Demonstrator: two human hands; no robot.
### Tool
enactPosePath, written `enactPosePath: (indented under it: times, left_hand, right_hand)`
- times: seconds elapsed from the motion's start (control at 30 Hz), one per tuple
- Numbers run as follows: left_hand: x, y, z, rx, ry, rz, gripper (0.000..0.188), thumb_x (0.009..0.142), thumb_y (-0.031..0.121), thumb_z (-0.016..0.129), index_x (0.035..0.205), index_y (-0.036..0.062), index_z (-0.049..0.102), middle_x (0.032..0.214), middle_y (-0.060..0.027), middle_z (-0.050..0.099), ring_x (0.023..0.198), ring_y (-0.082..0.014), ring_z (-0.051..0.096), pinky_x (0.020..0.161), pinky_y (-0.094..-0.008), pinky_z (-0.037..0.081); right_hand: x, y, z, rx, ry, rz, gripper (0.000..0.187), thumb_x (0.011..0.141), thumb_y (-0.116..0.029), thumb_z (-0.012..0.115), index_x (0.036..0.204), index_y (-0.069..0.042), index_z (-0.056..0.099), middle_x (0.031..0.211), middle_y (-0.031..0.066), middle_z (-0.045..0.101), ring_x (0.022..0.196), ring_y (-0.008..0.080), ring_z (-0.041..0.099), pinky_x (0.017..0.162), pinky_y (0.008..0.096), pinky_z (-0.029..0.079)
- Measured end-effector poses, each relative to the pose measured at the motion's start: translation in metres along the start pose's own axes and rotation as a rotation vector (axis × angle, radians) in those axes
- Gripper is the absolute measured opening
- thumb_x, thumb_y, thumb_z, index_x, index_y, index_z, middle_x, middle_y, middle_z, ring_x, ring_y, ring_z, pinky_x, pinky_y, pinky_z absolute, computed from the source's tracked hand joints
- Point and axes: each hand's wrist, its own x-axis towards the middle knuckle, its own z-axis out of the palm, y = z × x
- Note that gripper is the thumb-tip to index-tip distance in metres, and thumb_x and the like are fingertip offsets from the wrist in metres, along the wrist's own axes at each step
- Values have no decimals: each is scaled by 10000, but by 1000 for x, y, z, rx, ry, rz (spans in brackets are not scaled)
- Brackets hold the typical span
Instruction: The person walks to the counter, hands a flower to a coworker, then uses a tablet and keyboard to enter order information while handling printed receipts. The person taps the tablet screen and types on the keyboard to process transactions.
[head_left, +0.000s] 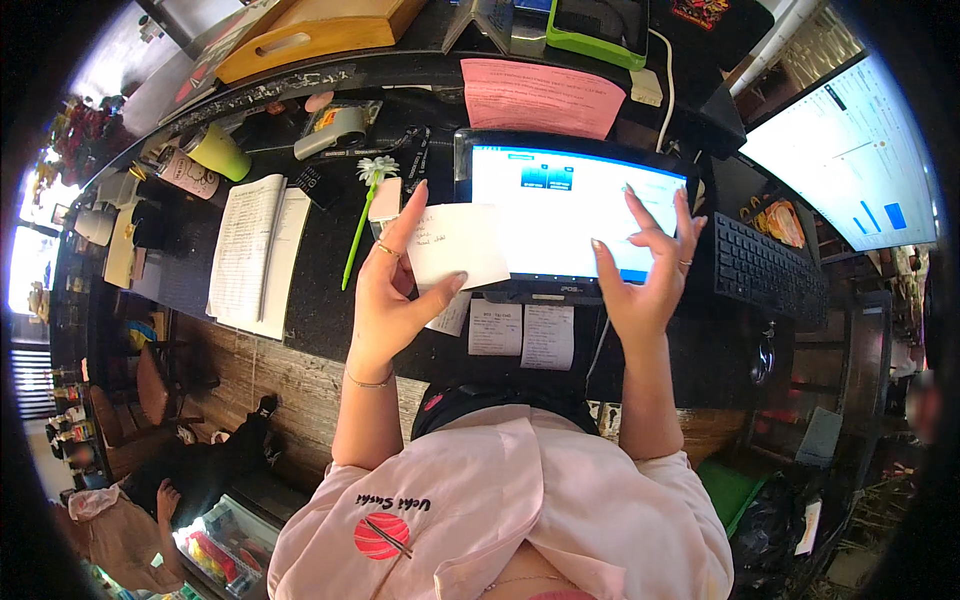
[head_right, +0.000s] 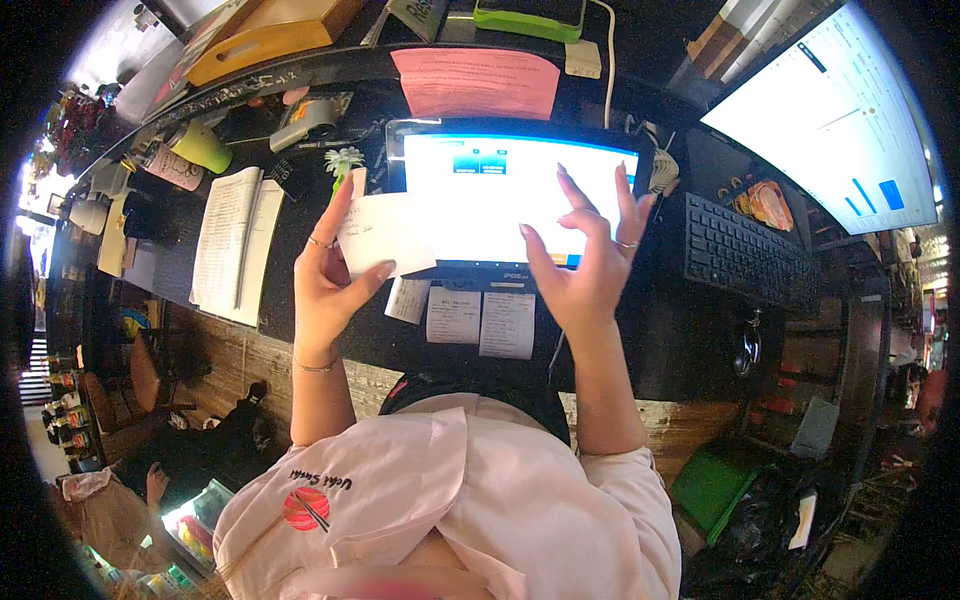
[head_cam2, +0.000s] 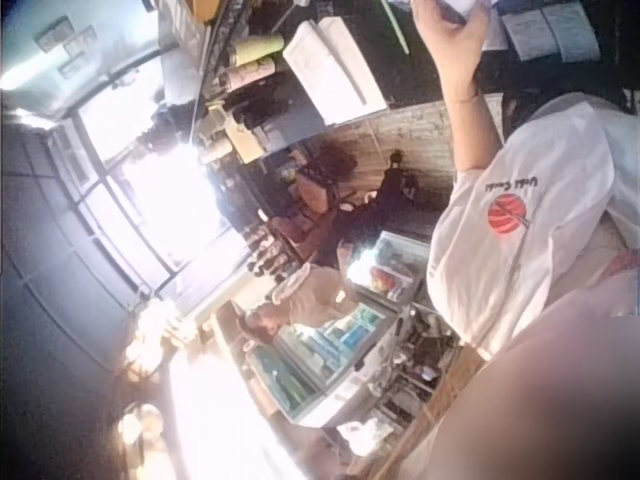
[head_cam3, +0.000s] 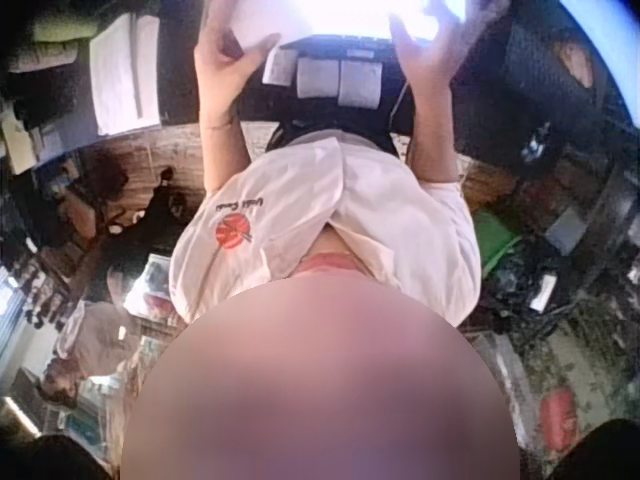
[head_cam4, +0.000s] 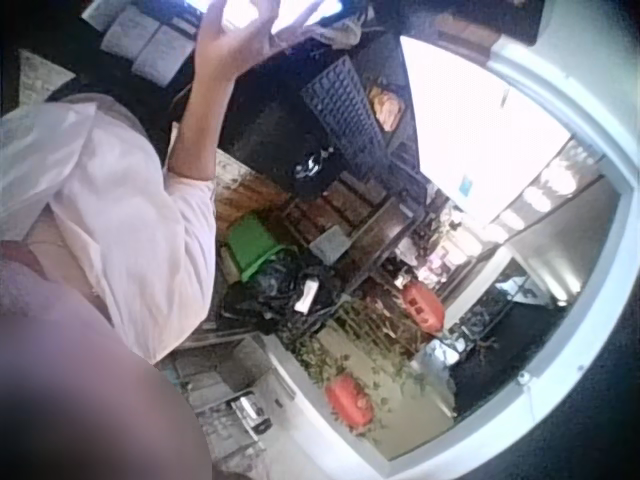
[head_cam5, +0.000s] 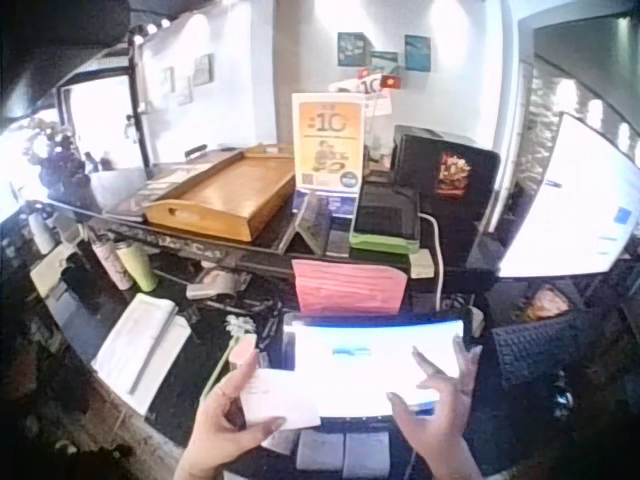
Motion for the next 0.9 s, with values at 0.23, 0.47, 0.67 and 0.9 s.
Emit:
enactPosePath:
  times: [0.23, 0.47, 0.67, 0.9]
  left_hand:
    - [0, -3, -3, -69, -17, 10, 841, 711, -141, 676, 1463, 39, 344, 1267, -138, 553, 1130, -178, 564, 948, -307, 473]
    - [7, -10, -15, 36, -31, 252, 437, 743, -142, 669, 1134, 53, 689, 1250, -154, 600, 1074, -206, 611, 915, -300, 498]
    - [43, -14, -17, 674, 373, 270, 361, 841, 96, 677, 1191, 19, 640, 1155, -178, 643, 1089, -266, 608, 900, -354, 479]
    - [83, -26, 19, 1011, 312, 436, 623, 733, 343, 785, 1182, -47, 598, 1197, -196, 609, 1180, -379, 522, 992, -450, 405]
  right_hand:
    - [-14, 30, -18, -87, 77, 62, 305, 820, -167, 731, 938, -140, 452, 1225, 64, 649, 1373, 337, 341, 1141, 579, 96]
    - [-21, 45, -32, -67, 225, 100, 266, 841, -81, 686, 953, -128, 449, 1155, 95, 668, 1341, 348, 381, 1128, 575, 165]
    - [-25, 45, -35, -36, 271, 163, 263, 842, -47, 670, 975, -115, 454, 1129, 93, 665, 1307, 356, 410, 1113, 557, 208]
    - [-29, 44, -37, -45, 294, 180, 268, 839, -48, 675, 985, -116, 460, 1125, 77, 661, 1291, 343, 423, 1108, 558, 214]
